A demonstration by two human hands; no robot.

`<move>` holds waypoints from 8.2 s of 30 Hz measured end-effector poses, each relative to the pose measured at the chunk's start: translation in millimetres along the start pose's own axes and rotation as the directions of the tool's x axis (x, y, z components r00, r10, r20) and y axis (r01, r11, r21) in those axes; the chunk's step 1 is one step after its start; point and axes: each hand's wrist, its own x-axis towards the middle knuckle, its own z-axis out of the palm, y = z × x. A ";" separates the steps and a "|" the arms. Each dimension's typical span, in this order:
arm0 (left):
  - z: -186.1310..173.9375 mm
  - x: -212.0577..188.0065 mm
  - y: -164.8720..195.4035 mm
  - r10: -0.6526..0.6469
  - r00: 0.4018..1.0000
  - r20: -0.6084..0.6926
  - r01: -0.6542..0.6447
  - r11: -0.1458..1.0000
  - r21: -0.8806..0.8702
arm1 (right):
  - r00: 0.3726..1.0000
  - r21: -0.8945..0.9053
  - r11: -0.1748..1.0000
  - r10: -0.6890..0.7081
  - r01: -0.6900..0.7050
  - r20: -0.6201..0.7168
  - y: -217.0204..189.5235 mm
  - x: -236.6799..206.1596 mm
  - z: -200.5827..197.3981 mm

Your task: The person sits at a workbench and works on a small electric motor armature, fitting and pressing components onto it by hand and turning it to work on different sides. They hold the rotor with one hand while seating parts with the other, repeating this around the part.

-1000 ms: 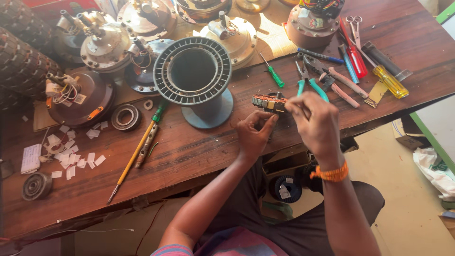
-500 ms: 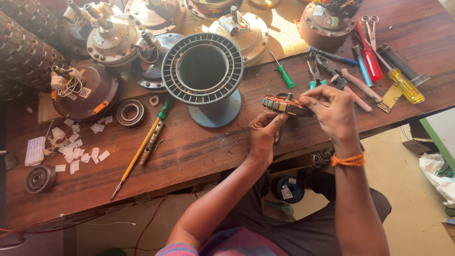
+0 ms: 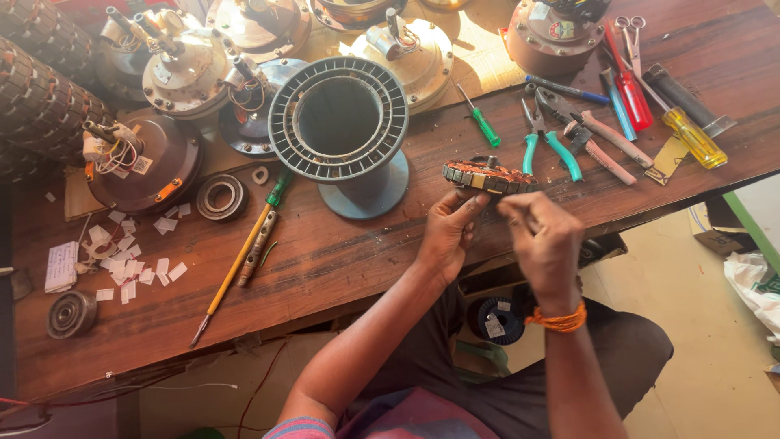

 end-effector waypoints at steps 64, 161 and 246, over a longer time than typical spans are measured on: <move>26.7 -28.0 18.3 0.641 0.764 0.069 -0.457 0.464 0.759 | 0.980 0.042 0.998 -0.034 0.043 -0.194 13.0 -12.9 34.5; -12.4 4.5 65.5 0.210 0.157 0.965 -0.705 -0.660 0.259 | 0.994 0.060 0.993 0.100 -0.103 0.054 22.0 -34.4 -25.6; 12.9 -29.8 37.5 0.677 0.441 0.589 -0.667 -0.193 0.720 | 0.919 0.184 0.914 0.318 -0.362 0.232 33.7 57.9 -34.2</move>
